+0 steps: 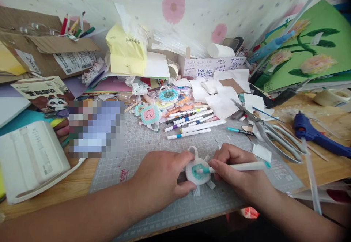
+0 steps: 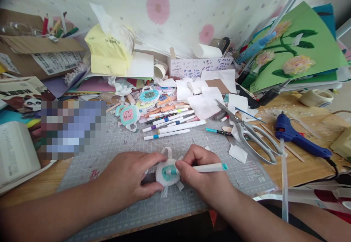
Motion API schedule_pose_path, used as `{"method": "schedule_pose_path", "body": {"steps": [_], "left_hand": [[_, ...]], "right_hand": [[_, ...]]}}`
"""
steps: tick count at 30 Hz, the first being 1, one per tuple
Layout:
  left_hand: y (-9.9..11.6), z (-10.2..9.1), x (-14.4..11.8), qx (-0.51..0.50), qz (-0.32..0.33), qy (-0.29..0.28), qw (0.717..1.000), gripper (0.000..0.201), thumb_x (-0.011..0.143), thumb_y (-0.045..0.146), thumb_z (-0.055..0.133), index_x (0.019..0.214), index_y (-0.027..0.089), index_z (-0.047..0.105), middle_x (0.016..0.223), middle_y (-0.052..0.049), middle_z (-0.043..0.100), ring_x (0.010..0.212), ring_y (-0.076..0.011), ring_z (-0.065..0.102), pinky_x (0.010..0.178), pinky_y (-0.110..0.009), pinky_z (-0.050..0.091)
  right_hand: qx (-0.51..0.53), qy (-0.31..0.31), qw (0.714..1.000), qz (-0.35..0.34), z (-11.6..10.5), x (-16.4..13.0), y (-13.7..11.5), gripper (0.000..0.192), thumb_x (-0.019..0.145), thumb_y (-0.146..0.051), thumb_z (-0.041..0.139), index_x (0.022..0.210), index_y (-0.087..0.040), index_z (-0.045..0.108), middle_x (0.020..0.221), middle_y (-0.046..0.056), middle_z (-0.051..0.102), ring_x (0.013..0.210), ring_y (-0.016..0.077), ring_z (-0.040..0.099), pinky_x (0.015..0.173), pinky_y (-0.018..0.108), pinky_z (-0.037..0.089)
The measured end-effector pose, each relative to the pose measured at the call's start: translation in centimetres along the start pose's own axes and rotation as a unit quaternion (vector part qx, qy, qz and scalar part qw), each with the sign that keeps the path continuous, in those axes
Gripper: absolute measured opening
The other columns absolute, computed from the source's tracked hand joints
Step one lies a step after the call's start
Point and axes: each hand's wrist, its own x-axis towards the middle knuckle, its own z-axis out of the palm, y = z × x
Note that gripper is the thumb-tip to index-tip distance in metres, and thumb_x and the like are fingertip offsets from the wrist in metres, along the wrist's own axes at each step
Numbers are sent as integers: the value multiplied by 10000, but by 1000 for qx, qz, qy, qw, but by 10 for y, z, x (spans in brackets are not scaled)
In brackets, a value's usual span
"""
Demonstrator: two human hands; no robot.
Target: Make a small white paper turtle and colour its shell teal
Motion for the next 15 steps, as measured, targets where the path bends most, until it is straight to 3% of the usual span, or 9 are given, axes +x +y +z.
{"method": "schedule_pose_path", "body": {"steps": [15], "left_hand": [[1, -2, 0, 0, -4, -14, 1000, 426, 733, 464, 613, 1115, 281, 567, 796, 2, 691, 682, -207, 618, 577, -273, 366]], "right_hand": [[33, 18, 999, 20, -2, -1, 5, 270, 771, -276, 615, 555, -225, 461, 466, -48, 521, 485, 120, 454, 488, 239, 361]]}}
